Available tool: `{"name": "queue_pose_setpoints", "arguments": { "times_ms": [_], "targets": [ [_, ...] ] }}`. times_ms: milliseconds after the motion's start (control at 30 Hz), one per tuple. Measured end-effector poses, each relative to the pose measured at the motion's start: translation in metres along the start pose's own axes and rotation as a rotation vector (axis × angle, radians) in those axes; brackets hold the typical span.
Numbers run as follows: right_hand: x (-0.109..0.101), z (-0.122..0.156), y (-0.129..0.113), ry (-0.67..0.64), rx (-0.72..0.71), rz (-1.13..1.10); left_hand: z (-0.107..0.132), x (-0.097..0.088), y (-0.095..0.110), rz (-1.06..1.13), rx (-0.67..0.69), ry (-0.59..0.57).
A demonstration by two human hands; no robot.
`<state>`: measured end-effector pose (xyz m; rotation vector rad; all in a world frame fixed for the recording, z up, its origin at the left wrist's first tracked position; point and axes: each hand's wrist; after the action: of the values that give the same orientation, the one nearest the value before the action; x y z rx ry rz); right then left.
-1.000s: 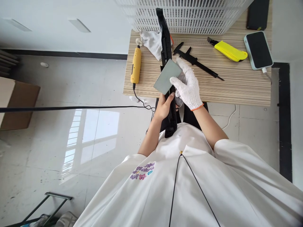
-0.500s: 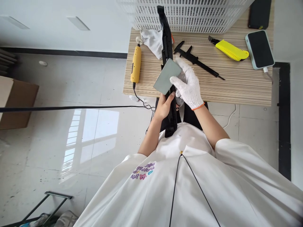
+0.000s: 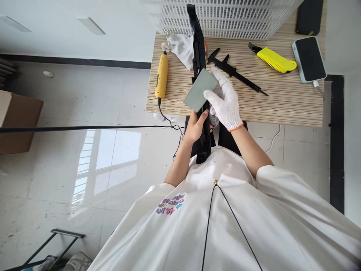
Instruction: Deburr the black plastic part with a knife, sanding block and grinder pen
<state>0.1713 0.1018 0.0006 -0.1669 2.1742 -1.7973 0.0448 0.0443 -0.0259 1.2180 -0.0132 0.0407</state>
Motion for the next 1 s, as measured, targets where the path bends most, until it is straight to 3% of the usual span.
{"name": "queue_pose_setpoints", "arguments": {
  "times_ms": [200,333,467,600,733,867,1000],
  "targets": [
    [-0.0004,0.0005,0.0012,-0.057,-0.016,0.014,0.0015,0.0013,0.0036,-0.007,-0.031,-0.001],
    [-0.0002,0.0002,0.0012,-0.002,-0.010,-0.002,0.0021,0.0018,0.0051,0.002,0.005,0.028],
    [-0.0004,-0.0001,-0.0001,-0.062,-0.017,-0.010,0.0023,0.0017,0.0053,-0.017,-0.047,0.006],
    [0.0005,0.0001,0.0006,0.033,0.006,-0.030,0.0017,0.0007,0.0036,0.008,0.015,0.016],
    [0.0001,0.0005,0.0010,-0.028,0.009,-0.018,0.0017,0.0002,0.0027,-0.007,-0.032,-0.012],
    [-0.0007,0.0000,-0.0001,0.043,0.005,-0.023,0.0016,0.0002,0.0021,0.007,0.023,0.018],
    [-0.0005,0.0006,-0.0018,-0.046,0.002,-0.008,0.0011,0.0001,0.0013,-0.019,-0.032,-0.011]
  ]
}}
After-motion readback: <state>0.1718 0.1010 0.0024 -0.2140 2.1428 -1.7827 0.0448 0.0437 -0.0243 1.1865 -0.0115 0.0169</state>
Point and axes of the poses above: each hand's wrist, its own z-axis away from the middle knuckle, its own x-axis out of the palm, y = z × x, and after that the axes turned 8 degrees about -z, right-handed
